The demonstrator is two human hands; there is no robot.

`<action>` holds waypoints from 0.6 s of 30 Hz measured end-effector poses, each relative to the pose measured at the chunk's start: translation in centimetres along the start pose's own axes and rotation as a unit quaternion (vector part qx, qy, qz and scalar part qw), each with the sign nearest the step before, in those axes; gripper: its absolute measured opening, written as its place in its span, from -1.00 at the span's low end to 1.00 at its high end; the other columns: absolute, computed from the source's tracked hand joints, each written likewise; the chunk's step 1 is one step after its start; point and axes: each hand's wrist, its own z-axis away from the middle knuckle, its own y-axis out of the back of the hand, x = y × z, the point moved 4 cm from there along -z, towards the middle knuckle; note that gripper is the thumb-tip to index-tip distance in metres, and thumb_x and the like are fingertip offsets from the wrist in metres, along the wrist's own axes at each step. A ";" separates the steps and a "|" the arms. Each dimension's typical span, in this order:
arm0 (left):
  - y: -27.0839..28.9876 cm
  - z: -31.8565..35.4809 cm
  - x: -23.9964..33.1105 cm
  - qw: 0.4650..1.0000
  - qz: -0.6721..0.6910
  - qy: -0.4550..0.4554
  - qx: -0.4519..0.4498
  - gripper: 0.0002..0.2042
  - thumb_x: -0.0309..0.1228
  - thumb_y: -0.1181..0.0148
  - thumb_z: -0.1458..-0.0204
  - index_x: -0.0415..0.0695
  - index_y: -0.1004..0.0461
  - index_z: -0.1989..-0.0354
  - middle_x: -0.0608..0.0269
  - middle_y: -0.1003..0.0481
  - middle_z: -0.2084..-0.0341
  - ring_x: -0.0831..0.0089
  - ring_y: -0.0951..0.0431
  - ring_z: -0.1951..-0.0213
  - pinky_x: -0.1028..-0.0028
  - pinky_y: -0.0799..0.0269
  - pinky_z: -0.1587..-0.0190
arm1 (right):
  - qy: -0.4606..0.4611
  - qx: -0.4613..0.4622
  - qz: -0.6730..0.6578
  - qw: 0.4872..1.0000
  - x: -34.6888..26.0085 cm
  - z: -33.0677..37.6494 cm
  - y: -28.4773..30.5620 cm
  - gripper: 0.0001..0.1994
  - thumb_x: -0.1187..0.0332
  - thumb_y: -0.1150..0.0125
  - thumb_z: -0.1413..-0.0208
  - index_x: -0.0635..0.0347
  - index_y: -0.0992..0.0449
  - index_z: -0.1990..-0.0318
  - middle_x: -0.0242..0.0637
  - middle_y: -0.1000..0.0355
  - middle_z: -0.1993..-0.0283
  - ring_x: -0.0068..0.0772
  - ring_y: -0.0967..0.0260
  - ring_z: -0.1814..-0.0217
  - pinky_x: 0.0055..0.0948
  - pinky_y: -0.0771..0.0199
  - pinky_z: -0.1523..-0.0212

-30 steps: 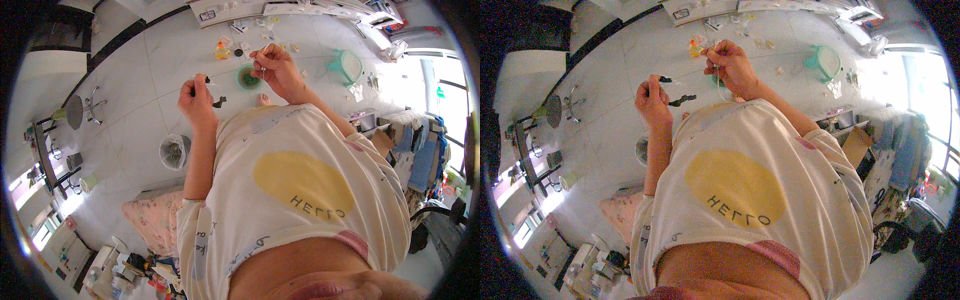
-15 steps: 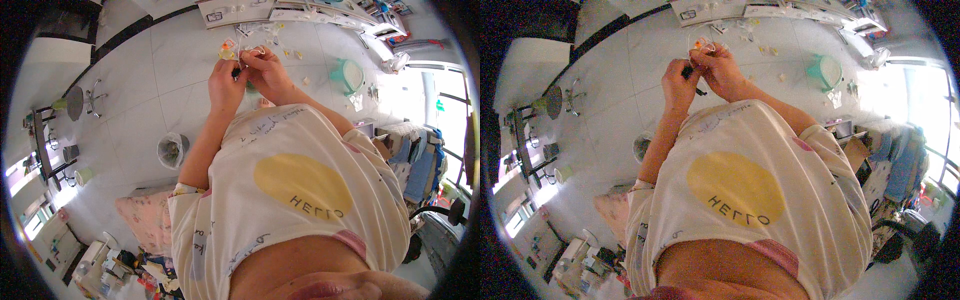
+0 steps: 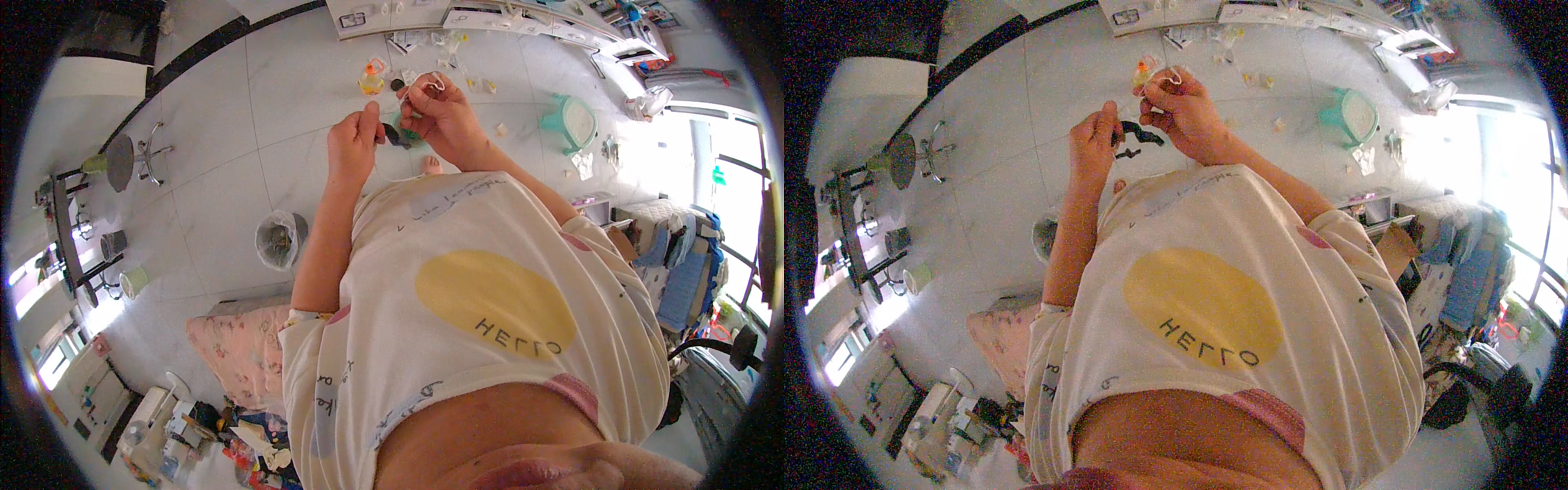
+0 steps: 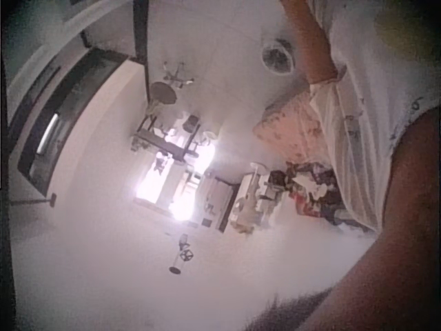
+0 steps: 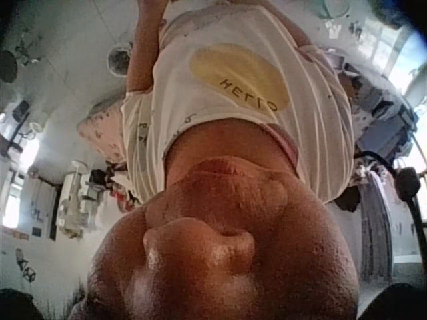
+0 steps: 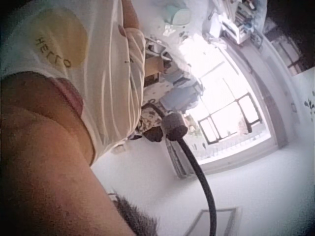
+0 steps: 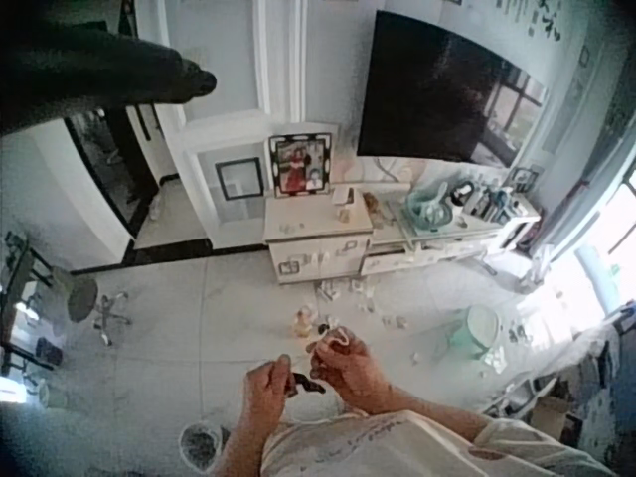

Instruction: The person stands in a cluttered room and untangles a white cable from a black strap or device. They separate the cable and strap, then walk across the room to place the items on a pile of clothes on the floor.

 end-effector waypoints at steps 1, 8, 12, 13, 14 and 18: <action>-0.2 -0.1 -0.3 1.000 0.004 0.019 -0.020 -0.74 -0.35 -0.11 0.02 -0.27 -0.42 0.64 0.24 -0.41 0.75 0.56 -0.33 0.65 0.58 -0.28 0.51 | 0.007 -0.002 0.020 1.000 -0.1 0.0 0.1 -0.96 0.48 -0.01 -0.08 0.13 -0.29 0.37 -0.24 -0.35 0.27 -0.47 -0.29 0.39 -0.47 -0.36 0.37; -0.5 0.9 0.8 0.994 0.027 -0.091 0.044 -0.85 -0.44 -0.23 0.15 -0.27 -0.43 0.54 0.29 -0.45 0.67 0.60 -0.38 0.59 0.58 -0.33 0.47 | 0.056 0.039 0.101 0.992 -0.5 -0.4 0.4 -0.95 0.49 -0.02 -0.07 0.18 -0.28 0.34 -0.23 -0.36 0.34 -0.46 -0.32 0.41 -0.46 -0.41 0.44; -0.4 0.4 0.2 0.988 0.054 -0.126 0.068 -0.86 -0.45 -0.21 0.13 -0.27 -0.43 0.50 0.27 -0.45 0.66 0.60 -0.39 0.59 0.57 -0.33 0.49 | 0.055 0.047 0.103 0.992 -0.6 -0.3 0.1 -0.95 0.50 -0.01 -0.08 0.19 -0.28 0.34 -0.23 -0.36 0.34 -0.47 -0.33 0.41 -0.46 -0.42 0.42; -0.4 0.3 0.0 0.989 0.057 -0.124 0.058 -0.85 -0.43 -0.20 0.11 -0.27 -0.42 0.50 0.26 -0.44 0.67 0.60 -0.38 0.60 0.57 -0.33 0.50 | 0.053 0.036 0.087 0.994 -0.6 -0.2 0.1 -0.96 0.50 0.00 -0.08 0.18 -0.28 0.34 -0.24 -0.36 0.34 -0.47 -0.33 0.40 -0.47 -0.43 0.41; -0.4 0.2 -0.2 0.991 0.088 -0.091 0.043 -0.83 -0.39 -0.17 0.07 -0.27 -0.41 0.52 0.27 -0.43 0.68 0.61 -0.36 0.62 0.57 -0.30 0.54 | 0.051 0.025 0.071 0.996 -0.5 -0.2 0.3 -0.96 0.50 0.00 -0.08 0.18 -0.28 0.34 -0.24 -0.36 0.34 -0.47 -0.33 0.40 -0.47 -0.44 0.40; -0.5 0.6 -0.4 0.979 0.199 0.050 -0.014 -0.69 -0.25 -0.04 -0.05 -0.23 -0.36 0.60 0.33 -0.34 0.73 0.64 -0.26 0.71 0.61 -0.15 0.67 | 0.048 -0.010 0.051 0.997 -0.1 0.0 0.4 -0.97 0.49 0.01 -0.09 0.16 -0.29 0.34 -0.26 -0.37 0.34 -0.48 -0.33 0.39 -0.48 -0.45 0.35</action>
